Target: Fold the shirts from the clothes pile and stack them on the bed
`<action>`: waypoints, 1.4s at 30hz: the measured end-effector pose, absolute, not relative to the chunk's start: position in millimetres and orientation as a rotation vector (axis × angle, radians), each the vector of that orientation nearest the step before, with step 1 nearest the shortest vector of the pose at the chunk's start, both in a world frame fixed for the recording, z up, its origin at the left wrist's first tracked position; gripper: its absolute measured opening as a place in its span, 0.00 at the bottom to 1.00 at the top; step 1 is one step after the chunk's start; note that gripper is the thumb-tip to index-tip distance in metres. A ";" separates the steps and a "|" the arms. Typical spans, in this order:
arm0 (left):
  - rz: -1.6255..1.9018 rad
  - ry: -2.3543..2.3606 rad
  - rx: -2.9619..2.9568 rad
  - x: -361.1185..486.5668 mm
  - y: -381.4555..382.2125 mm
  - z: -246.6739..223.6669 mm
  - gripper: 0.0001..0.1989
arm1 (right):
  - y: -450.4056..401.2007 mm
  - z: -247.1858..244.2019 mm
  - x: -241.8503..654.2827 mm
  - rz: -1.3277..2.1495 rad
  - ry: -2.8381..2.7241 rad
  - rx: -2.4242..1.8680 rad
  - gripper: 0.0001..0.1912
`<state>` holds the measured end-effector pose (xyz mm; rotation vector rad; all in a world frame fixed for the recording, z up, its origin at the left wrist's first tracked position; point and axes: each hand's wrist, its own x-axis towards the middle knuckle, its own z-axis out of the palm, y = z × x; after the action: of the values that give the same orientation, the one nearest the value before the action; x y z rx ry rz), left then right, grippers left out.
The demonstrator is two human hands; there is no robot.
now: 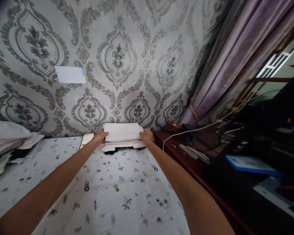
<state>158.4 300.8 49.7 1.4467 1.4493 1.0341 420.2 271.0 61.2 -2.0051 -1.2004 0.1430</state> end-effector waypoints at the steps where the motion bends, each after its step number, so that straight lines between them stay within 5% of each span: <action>1: 1.039 1.484 1.467 157.6 297.9 54.4 0.25 | 270.1 66.5 415.8 0.090 -1.258 -2.002 0.14; 9: 0.899 1.670 2.602 191.3 282.0 80.1 0.31 | 301.1 78.6 355.6 -0.199 -1.908 -1.918 0.25; 14: 0.395 1.763 2.314 191.9 297.8 42.6 0.36 | 306.8 40.0 362.1 -0.020 -1.939 -2.144 0.31; 23: 0.475 1.723 2.267 187.4 302.9 36.5 0.38 | 314.4 38.1 367.0 -0.009 -1.983 -2.194 0.32; 30: 0.329 1.570 2.387 149.1 233.4 31.4 0.37 | 294.0 64.8 337.5 -0.226 -1.956 -2.162 0.27; 35: 0.247 1.286 2.563 68.0 152.2 1.9 0.31 | 233.7 50.7 289.0 -0.322 -2.161 -1.688 0.23; 42: 0.363 1.318 2.706 -42.7 76.0 -9.1 0.22 | 81.3 -26.7 196.8 0.151 -2.418 -1.023 0.21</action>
<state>-42.7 76.0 -9.1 2.7057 1.3180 0.3635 196.8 81.3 -26.7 -1.0230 -2.4176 0.1514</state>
